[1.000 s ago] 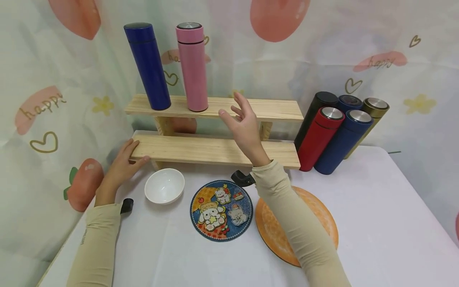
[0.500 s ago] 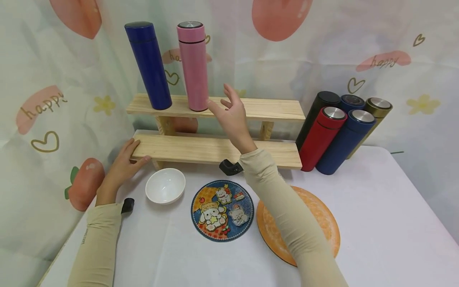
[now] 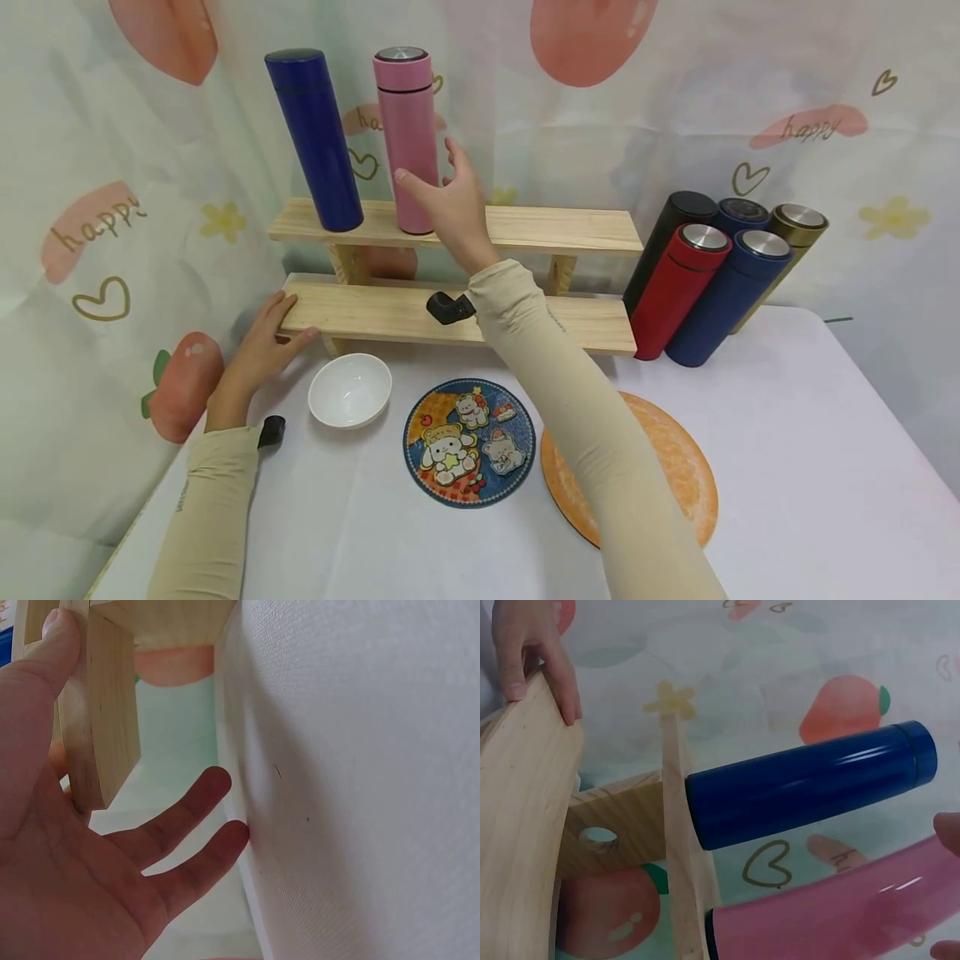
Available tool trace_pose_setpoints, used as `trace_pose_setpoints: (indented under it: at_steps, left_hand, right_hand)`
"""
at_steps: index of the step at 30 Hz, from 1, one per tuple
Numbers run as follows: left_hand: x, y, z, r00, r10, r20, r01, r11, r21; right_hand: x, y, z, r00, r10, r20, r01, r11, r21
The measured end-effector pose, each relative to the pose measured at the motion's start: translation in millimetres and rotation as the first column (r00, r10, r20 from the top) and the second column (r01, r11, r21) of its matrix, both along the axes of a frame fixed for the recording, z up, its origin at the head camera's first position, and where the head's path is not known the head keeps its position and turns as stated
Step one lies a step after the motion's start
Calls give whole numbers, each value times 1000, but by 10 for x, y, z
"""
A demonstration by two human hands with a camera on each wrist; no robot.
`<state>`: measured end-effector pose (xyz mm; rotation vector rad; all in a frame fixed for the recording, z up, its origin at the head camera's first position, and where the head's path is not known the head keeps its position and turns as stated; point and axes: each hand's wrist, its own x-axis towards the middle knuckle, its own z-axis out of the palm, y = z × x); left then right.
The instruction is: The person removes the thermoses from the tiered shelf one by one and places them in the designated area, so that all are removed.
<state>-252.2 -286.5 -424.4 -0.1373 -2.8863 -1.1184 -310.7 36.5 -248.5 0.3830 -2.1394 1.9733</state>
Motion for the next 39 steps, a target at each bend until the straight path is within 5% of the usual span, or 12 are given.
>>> trace_pose_setpoints:
  at_steps: [22,39]
  left_hand:
    - [-4,9,-17,1000,3,-21,-3,1000,12]
    - [-41,-20,-31,1000,-8,-11,8,1000,10]
  right_hand:
    - [-355,-310,218,994,-105,32,105,994,-19]
    - [-364,-248,189,996,-92,-2,91,988,-126]
